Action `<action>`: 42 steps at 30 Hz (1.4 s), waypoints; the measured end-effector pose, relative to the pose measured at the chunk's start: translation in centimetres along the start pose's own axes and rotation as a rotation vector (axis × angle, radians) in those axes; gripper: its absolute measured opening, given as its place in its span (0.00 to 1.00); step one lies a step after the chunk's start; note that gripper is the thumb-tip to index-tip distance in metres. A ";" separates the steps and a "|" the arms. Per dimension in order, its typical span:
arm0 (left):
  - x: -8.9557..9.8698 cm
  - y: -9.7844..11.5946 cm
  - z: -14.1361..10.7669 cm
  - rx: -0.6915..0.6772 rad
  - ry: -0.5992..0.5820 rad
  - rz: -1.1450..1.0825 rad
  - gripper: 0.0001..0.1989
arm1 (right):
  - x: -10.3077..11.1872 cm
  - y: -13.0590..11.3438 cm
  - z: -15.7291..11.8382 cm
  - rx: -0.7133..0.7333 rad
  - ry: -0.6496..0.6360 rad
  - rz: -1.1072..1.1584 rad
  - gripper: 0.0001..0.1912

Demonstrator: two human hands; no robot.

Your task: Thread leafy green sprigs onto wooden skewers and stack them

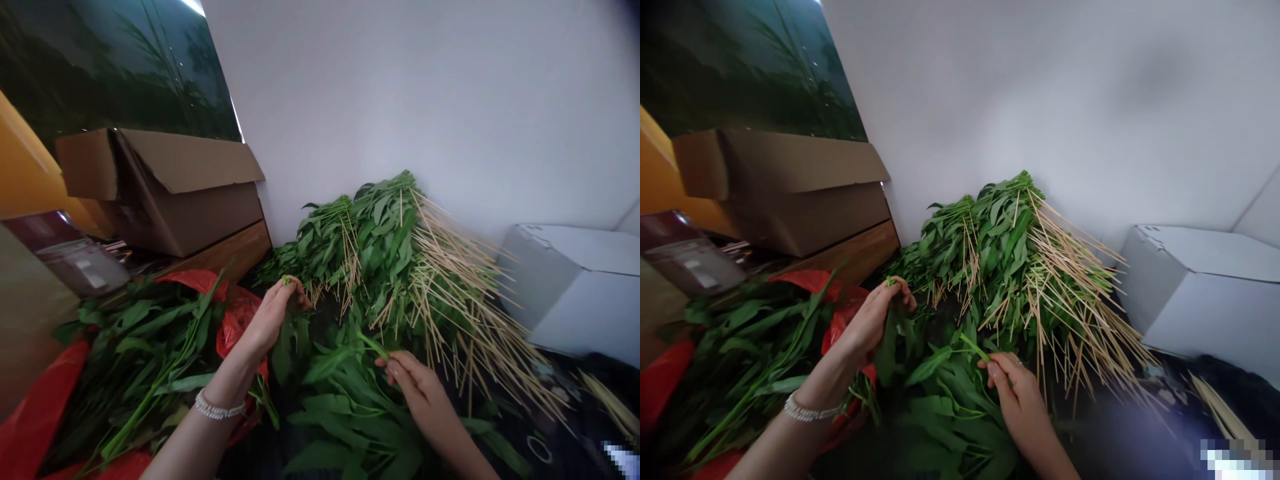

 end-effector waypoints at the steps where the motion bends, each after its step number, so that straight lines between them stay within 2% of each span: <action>1: -0.7 -0.2 -0.2 0.026 -0.046 -0.071 0.09 | -0.1 0.0 0.0 -0.007 -0.003 0.004 0.18; 4: -2.0 -1.1 -0.5 0.114 -0.122 -0.242 0.09 | -0.2 0.1 -0.1 -0.016 0.004 0.002 0.18; 9: -2.3 -2.7 -0.7 0.243 -0.147 -0.327 0.08 | -0.1 0.5 -0.1 0.002 0.006 -0.006 0.16; 13: -2.6 -2.0 -0.8 0.185 -0.176 -0.333 0.08 | -0.2 0.1 -0.1 0.073 0.000 -0.026 0.13; 17: -2.5 -1.7 -1.0 0.157 -0.150 -0.304 0.08 | -0.3 -0.2 -0.2 0.134 -0.002 -0.057 0.10; 24: -1.3 -1.0 -1.6 0.068 -0.099 0.010 0.12 | -0.3 -0.5 -0.3 0.203 0.024 -0.146 0.09; 26: -1.4 -0.1 -2.2 0.000 -0.083 0.184 0.13 | -0.4 -0.7 -0.4 0.229 0.031 -0.182 0.09; 28: -2.4 1.4 -3.1 -0.135 -0.086 0.426 0.13 | -0.5 -0.9 -0.4 0.260 0.035 -0.221 0.09; 32: -7.5 4.1 -6.1 -0.610 -0.214 0.978 0.09 | -0.9 -1.4 -0.7 0.334 0.033 -0.299 0.10; 35: -10.7 3.2 -7.9 -0.866 -0.332 1.229 0.09 | -1.4 -1.6 -1.0 0.379 0.017 -0.370 0.11; 38: -12.1 1.2 -8.3 -0.946 -0.414 1.384 0.08 | -1.8 -1.7 -1.1 0.410 0.000 -0.458 0.11; 42: -12.6 -0.3 -8.2 -0.952 -0.473 1.532 0.04 | -2.2 -2.1 -1.3 0.453 0.004 -0.562 0.12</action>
Point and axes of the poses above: each hand's wrist, its own z-axis towards the middle knuckle, its own x-axis out of the back of the hand, y = z × x, the point moved 9 cm from there along z, towards the middle knuckle, and after that the axes turned 15 degrees about z, right-handed, at the moved point
